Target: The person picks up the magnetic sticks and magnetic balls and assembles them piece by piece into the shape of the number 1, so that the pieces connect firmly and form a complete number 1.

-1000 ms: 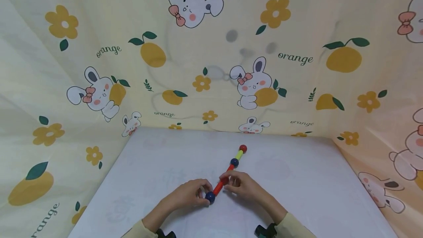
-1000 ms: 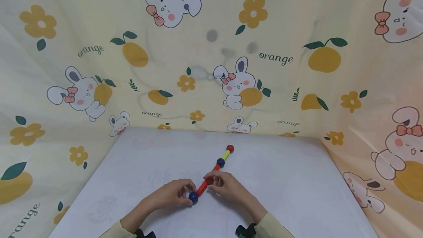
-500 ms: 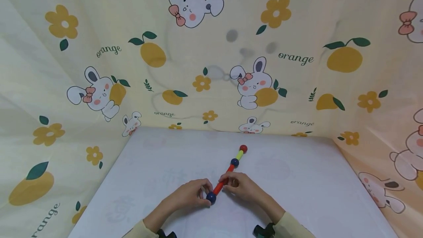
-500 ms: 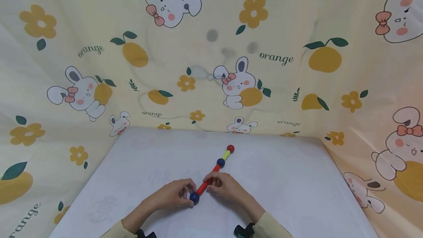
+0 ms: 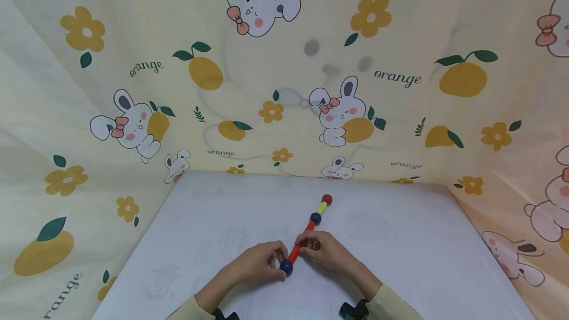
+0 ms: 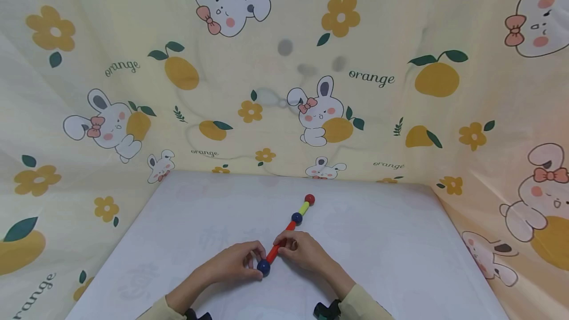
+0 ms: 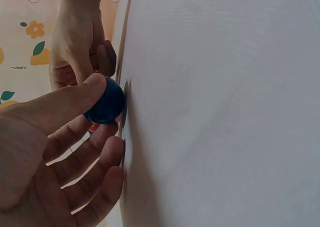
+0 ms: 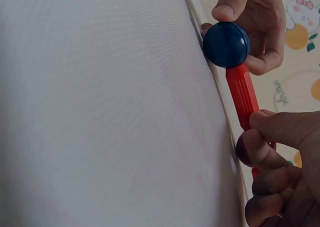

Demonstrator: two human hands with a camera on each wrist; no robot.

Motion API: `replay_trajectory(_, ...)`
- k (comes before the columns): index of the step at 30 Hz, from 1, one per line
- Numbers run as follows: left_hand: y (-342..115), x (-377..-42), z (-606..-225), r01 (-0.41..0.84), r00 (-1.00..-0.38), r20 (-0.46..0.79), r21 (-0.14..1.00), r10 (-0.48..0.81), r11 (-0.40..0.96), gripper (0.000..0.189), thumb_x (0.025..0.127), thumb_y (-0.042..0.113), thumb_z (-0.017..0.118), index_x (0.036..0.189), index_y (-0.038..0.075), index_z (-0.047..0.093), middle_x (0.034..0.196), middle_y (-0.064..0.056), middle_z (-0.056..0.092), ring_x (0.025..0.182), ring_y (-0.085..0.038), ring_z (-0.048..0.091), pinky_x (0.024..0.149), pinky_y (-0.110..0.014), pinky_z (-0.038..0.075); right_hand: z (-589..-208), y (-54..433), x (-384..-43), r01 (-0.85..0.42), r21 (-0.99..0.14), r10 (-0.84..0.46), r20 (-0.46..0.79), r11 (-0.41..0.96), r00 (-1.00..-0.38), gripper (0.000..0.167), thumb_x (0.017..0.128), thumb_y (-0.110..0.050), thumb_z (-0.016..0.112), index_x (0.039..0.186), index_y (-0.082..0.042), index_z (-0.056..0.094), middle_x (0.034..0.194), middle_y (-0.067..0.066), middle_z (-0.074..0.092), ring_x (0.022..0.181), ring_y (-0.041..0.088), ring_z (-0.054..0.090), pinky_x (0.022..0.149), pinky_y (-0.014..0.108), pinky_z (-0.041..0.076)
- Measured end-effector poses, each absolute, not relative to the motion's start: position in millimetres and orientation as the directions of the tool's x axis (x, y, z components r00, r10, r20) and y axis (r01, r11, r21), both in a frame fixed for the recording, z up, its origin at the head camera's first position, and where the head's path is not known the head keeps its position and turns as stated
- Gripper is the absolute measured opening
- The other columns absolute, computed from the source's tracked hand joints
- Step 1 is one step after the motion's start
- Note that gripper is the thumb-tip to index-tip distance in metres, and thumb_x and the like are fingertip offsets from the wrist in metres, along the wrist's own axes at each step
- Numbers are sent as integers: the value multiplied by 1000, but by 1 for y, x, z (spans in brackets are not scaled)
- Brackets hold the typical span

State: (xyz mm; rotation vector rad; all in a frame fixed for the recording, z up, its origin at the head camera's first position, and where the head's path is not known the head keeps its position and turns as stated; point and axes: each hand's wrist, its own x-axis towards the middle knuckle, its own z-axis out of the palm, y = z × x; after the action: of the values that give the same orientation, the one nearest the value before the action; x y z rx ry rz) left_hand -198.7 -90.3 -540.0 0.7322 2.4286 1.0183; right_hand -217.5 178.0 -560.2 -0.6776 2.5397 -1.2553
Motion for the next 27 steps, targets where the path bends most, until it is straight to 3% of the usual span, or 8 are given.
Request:
replay_trajectory(13, -90, -197, -541, 325, -778, -151, 734, 609, 597, 35, 87, 29, 92, 111, 28, 66, 98, 17, 67, 77, -3, 61, 69, -24, 50, -561, 177, -217, -298, -796, -491, 1, 526, -871, 20, 102, -18, 76, 121, -22, 77, 89, -10, 67, 85, 13, 58, 79, 27, 49)
replay_trajectory(21, -88, -197, -541, 324, -768, -152, 747, 623, 581, 36, 88, 29, 92, 112, 26, 66, 100, 15, 68, 79, -4, 61, 70, -24, 50, -560, 181, -214, -284, -786, -424, 32, 549, -905, 35, 101, -17, 77, 134, -21, 68, 90, -8, 65, 82, 11, 58, 74, 26, 51)
replay_trajectory(27, -85, -197, -542, 312, -768, -170, 742, 617, 593, 35, 87, 29, 92, 112, 28, 66, 98, 17, 68, 78, -4, 62, 70, -24, 50, -558, 184, -212, -258, -781, -389, 21, 569, -921, 32, 100, -19, 79, 127, -23, 62, 87, -6, 63, 76, 11, 58, 65, 24, 49)
